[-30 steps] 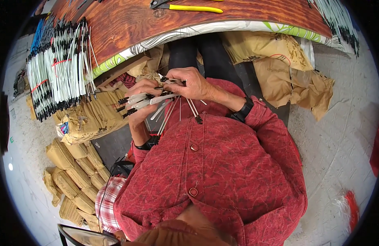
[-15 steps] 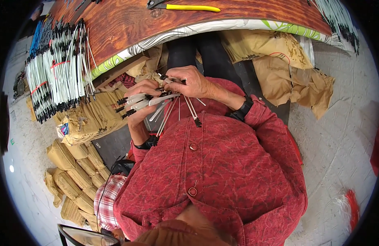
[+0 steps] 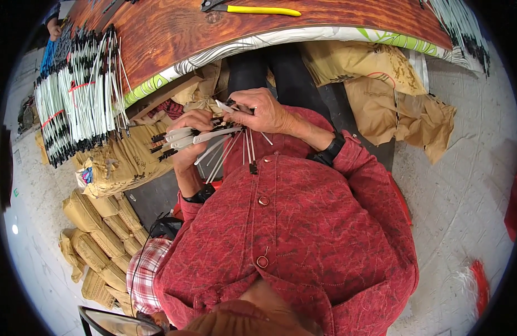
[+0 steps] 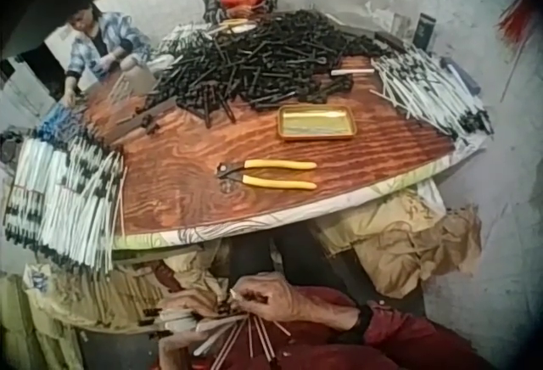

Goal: The person gathers white rods and uses yellow-handled shears to trim their ends before inserting them into black plastic connectors. They continue fitting the rods into the connectors by hand and then arrange the completed assemblies into a bundle.

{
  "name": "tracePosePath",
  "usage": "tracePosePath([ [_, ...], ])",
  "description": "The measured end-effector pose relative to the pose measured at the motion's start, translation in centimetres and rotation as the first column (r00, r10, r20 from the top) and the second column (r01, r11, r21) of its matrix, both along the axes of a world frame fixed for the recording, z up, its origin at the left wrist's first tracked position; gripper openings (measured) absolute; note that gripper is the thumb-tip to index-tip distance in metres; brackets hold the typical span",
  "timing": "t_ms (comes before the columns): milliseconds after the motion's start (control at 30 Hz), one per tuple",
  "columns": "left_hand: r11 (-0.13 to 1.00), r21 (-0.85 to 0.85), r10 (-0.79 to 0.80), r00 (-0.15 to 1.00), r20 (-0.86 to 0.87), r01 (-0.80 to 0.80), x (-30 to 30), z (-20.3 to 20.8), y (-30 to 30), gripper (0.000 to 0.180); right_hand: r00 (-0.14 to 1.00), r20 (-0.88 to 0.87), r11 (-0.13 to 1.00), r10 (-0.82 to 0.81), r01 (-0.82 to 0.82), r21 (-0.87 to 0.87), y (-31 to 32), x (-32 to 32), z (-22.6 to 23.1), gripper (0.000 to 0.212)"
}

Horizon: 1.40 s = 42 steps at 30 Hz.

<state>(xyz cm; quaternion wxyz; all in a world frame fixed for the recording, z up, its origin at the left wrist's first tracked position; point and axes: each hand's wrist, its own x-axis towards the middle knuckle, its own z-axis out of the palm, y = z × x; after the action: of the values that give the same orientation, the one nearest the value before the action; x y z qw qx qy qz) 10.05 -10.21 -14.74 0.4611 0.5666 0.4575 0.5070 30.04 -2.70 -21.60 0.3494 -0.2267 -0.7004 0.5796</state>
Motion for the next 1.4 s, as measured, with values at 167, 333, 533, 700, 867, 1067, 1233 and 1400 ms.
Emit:
tracePosePath([
  [167, 0.999, 0.017, 0.038, 0.999, 0.028, -0.038, 0.1, -0.4, -0.3, 0.009, 0.997, 0.068, 0.987, -0.018, 0.007, 0.162, 0.2, 0.5, 1.3, 0.009],
  [333, 0.995, -0.006, 0.098, 0.994, 0.039, -0.098, 0.3, -0.3, -0.4, 0.009, 0.995, 0.021, 0.967, -0.098, 0.090, 0.239, 0.1, 0.4, 1.4, 0.016],
  [533, 0.998, -0.048, 0.032, 0.998, -0.049, -0.035, 0.2, 0.6, 0.0, 0.013, 0.997, 0.036, 0.973, -0.074, 0.064, 0.221, 0.6, 0.9, 2.1, 0.009],
  [700, 0.997, -0.044, -0.069, 0.997, -0.043, 0.068, 0.7, 1.3, 0.5, 0.023, 0.997, -0.035, 0.987, 0.069, -0.063, 0.149, 1.4, 1.1, 2.2, 0.014],
  [867, 0.993, -0.090, -0.082, 0.996, -0.037, 0.079, 0.9, 1.3, 0.8, 0.031, 0.945, -0.181, 0.934, 0.271, -0.304, -0.188, 1.6, 1.1, 2.1, 0.025],
  [1067, 0.992, -0.104, -0.073, 0.995, -0.073, 0.066, 1.8, 2.8, 1.2, 0.030, 0.934, -0.281, 0.874, 0.222, -0.318, -0.368, 1.1, 1.2, 2.6, 0.027],
  [1233, 0.993, -0.110, -0.047, 0.994, -0.104, 0.035, 1.7, 2.7, 1.4, 0.028, 0.946, -0.285, 0.903, 0.152, -0.251, -0.350, 0.7, 1.1, 2.5, 0.024],
  [1400, 0.995, -0.098, -0.027, 0.992, -0.124, 0.015, 1.2, 2.3, 1.2, 0.027, 0.916, -0.351, 0.852, 0.195, -0.336, -0.402, 1.0, 0.5, 2.3, 0.021],
])
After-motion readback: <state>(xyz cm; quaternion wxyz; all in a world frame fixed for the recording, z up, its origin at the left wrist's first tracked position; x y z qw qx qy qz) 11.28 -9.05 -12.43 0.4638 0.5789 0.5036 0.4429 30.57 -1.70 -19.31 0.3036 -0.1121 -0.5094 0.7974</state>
